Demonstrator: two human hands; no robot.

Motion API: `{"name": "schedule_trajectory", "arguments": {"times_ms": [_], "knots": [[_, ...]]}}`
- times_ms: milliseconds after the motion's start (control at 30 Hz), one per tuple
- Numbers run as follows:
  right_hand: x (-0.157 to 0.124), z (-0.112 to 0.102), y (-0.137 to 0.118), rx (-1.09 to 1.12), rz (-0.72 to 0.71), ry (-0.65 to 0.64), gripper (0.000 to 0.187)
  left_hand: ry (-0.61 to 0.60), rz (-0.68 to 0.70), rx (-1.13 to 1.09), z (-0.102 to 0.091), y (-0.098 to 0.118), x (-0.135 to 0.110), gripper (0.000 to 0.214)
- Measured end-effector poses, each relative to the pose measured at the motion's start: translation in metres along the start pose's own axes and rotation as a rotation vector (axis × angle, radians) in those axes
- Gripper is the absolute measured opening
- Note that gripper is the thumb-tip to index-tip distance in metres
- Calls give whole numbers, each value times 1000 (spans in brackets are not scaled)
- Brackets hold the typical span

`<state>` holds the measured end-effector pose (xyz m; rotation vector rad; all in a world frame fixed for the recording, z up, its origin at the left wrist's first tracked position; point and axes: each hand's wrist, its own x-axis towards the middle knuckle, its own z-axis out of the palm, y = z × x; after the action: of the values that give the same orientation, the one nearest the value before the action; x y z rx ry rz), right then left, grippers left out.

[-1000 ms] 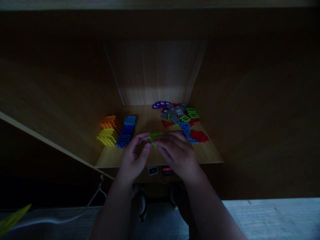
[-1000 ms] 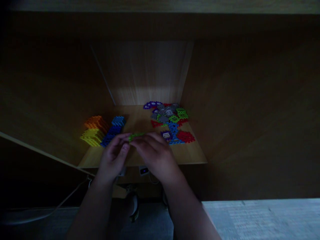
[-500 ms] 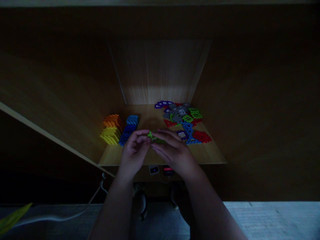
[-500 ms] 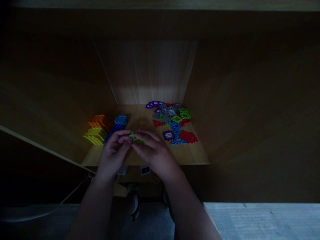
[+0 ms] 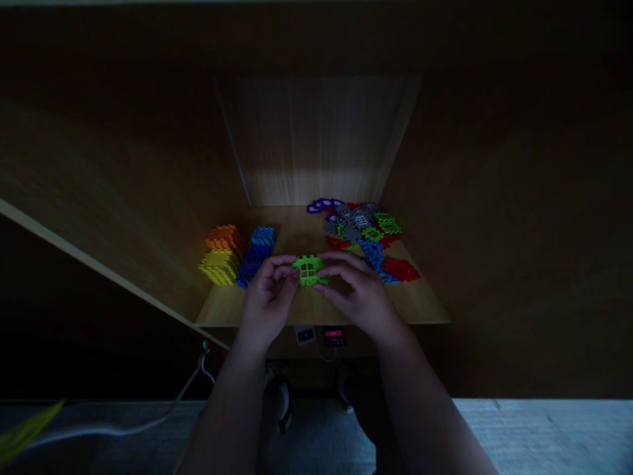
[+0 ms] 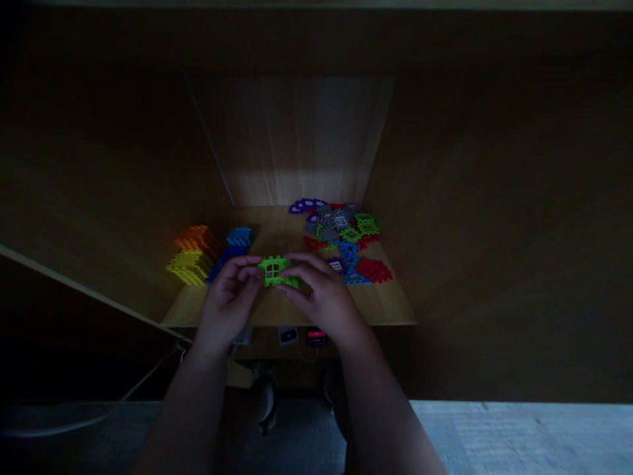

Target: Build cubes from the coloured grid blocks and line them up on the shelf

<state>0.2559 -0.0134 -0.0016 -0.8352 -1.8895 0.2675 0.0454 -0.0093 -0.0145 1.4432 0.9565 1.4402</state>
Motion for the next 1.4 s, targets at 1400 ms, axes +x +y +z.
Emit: {"name": "schedule_trajectory", "arguments": {"times_ms": [1400], "knots": [[-1, -7, 17, -66, 294, -58, 20, -21, 86, 389, 2, -3, 2, 27]]}}
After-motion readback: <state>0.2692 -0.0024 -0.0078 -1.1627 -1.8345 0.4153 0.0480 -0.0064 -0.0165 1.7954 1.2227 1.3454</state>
